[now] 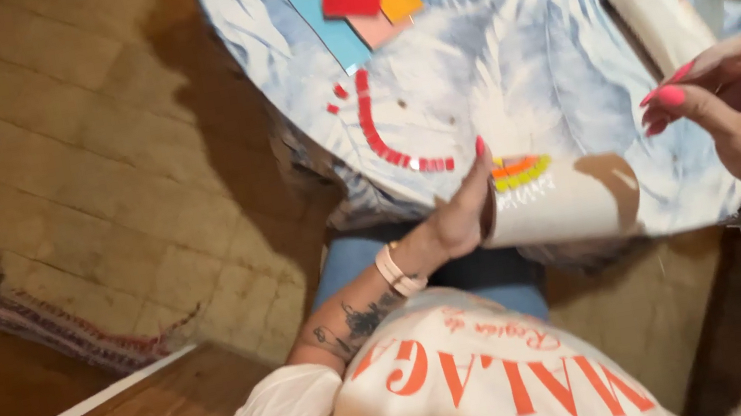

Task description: Decorating a white mug by gluing small colorful mosaic pieces onto its surface to create a pattern

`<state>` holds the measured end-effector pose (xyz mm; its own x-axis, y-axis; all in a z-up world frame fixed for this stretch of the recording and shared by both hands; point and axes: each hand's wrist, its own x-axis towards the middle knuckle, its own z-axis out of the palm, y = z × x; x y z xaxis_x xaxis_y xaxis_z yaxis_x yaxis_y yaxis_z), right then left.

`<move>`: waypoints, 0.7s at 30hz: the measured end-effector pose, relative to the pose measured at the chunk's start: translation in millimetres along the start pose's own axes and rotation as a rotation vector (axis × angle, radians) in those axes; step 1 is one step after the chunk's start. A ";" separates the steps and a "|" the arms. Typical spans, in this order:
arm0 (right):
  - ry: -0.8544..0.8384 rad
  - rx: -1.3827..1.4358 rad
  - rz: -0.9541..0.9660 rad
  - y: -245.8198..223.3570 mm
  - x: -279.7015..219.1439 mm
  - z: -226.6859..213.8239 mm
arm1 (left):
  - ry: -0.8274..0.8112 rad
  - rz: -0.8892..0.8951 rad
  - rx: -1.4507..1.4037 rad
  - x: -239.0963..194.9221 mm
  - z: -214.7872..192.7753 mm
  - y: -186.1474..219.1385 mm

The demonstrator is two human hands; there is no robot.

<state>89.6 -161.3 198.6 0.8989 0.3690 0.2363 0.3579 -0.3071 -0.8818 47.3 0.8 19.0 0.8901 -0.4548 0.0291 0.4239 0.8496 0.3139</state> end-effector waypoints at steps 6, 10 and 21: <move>0.147 -0.042 0.139 -12.4 -52.0 19.9 | -0.078 -0.174 0.132 -26.1 36.7 30.3; 0.163 -0.125 0.136 -11.4 -69.7 44.8 | -0.097 -0.192 0.260 -33.6 51.9 40.3; 0.098 -0.494 -0.602 41.7 -60.4 86.2 | -0.105 -0.045 0.380 -36.8 59.2 40.4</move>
<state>28.4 -120.7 112.3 0.5242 0.5243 0.6711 0.8412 -0.4418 -0.3119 21.8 36.1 86.8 0.8416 -0.5310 0.0983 0.3520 0.6775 0.6458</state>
